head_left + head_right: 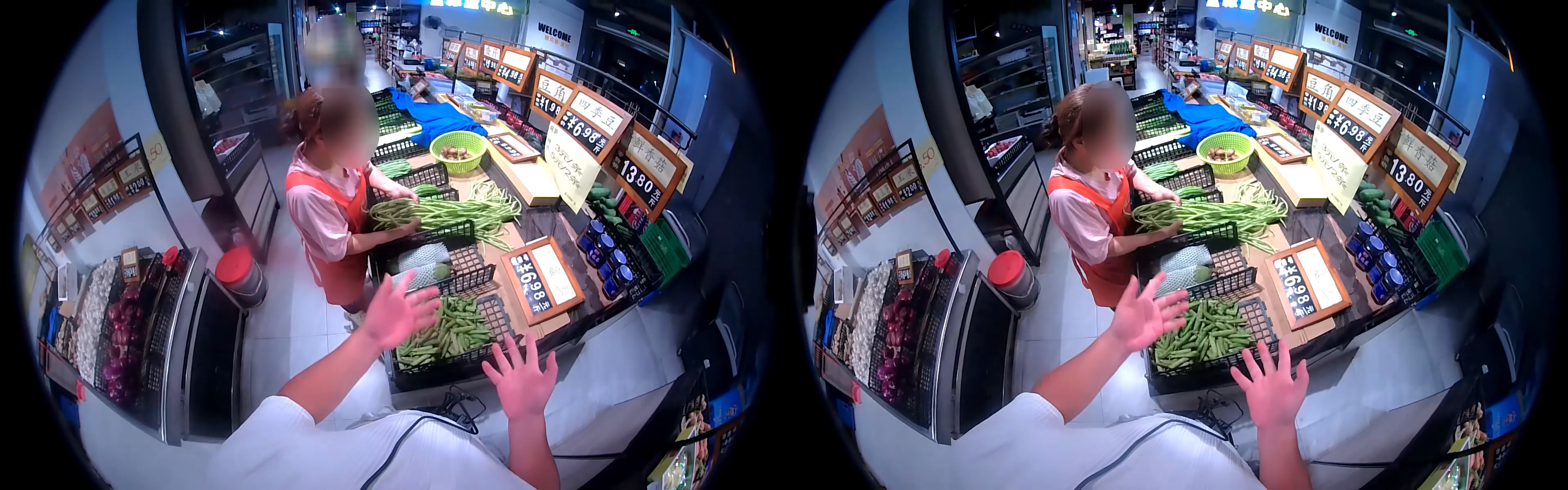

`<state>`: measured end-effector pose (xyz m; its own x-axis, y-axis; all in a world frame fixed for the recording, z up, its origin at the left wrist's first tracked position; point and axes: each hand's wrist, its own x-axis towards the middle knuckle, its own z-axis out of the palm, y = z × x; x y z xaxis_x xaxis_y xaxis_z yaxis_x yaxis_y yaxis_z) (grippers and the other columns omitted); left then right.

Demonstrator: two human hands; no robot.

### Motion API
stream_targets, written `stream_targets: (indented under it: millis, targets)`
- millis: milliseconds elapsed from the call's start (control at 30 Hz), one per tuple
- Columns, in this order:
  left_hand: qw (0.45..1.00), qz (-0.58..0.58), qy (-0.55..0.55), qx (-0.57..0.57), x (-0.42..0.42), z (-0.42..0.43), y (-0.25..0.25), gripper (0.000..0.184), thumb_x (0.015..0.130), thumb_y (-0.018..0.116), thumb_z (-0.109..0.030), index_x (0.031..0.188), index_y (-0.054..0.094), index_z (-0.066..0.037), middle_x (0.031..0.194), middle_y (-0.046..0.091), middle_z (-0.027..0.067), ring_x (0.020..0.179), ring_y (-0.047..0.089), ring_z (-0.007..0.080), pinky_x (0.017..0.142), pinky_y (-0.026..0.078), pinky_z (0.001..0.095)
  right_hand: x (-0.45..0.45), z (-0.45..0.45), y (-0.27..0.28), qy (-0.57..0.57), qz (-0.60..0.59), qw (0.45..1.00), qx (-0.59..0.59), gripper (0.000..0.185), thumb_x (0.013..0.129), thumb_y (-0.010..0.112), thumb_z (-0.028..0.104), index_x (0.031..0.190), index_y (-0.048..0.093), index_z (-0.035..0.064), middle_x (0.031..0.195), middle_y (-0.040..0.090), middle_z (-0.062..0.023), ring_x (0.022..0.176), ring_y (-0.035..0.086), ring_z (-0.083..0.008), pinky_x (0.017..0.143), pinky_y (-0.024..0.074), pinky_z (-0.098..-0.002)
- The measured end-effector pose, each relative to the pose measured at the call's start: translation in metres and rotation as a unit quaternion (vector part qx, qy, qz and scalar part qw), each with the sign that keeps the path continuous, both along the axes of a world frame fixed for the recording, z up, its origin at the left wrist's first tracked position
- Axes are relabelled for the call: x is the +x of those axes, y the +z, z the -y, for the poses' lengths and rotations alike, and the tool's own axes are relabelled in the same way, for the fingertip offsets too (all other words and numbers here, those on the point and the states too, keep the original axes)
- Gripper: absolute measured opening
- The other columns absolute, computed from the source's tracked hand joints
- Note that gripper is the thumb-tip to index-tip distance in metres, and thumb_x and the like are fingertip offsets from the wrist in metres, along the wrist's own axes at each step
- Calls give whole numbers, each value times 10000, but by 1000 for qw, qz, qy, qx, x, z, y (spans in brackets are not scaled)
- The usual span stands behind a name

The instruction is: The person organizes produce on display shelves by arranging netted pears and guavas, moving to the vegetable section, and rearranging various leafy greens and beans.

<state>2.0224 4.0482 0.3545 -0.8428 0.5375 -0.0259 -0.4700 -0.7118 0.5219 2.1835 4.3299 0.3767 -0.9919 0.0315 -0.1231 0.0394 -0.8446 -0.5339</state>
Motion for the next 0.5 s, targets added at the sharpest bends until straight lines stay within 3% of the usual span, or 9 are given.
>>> stream_targets:
  millis: [67,100,200,267,300,367,400,467,500]
  targets:
    - [989,-45,-131,49,10,-3,-18,853,1013,413,-694,1660,102,-233,1358,616,212,1155,660,356,1023,514,534,-1,-1,-9,19,17,1000,-5,868,993,387,672,1670,112,205,1645,269,-153,1460,347,-384,1126,339,-664]
    - [978,-50,-194,65,26,-10,-13,841,1019,439,-657,1658,113,-218,1271,668,211,1067,702,354,976,549,498,-1,3,-11,56,17,998,6,839,1004,366,653,1634,242,113,1558,421,-151,1430,393,-354,1125,354,-629]
    - [939,-114,-325,27,68,-36,-4,984,976,458,-735,1670,-27,-233,1123,682,199,879,729,258,857,587,375,6,25,-15,168,14,978,121,763,1024,402,571,1523,421,-5,1357,589,-172,1298,535,-318,1096,421,-502]
    - [910,-144,-386,-36,79,-49,-5,1025,954,436,-777,1667,-78,-250,1074,678,185,854,721,228,843,585,362,0,26,-27,348,-39,917,192,637,1037,420,428,1425,492,-72,1204,666,-181,1120,639,-267,1012,477,-368]
    - [898,-150,-413,-20,83,-55,-10,998,966,412,-770,1666,-84,-259,1043,676,173,844,718,222,831,582,354,9,39,-20,295,-11,931,214,560,1001,508,300,1399,497,-94,1086,711,-171,954,700,-222,898,512,-290]
    - [892,-138,-430,-27,100,-63,-20,873,1024,323,-706,1665,-90,-279,903,636,117,767,674,199,796,572,370,10,34,-20,344,-19,876,338,516,965,525,187,1382,476,-113,971,702,-133,906,724,-216,896,540,-317]
    - [891,-146,-428,-40,107,-63,-23,942,980,325,-750,1662,-109,-265,883,645,115,768,675,203,780,566,359,13,32,-23,368,-21,842,393,500,947,533,130,1374,466,-123,914,697,-113,882,737,-213,896,554,-330]
    - [887,-169,-424,-71,107,-63,-19,1082,891,327,-838,1655,-147,-236,843,662,112,772,676,210,748,553,339,15,30,-29,367,-10,858,360,647,929,580,96,1500,353,-109,871,691,-101,828,737,-205,838,578,-329]
    - [897,-171,-407,-32,112,-63,-24,779,1068,268,-635,1664,-96,-291,778,530,73,674,563,184,757,555,416,18,32,-22,365,-2,864,348,684,929,587,101,1528,324,-99,893,700,-109,842,738,-204,837,578,-326]
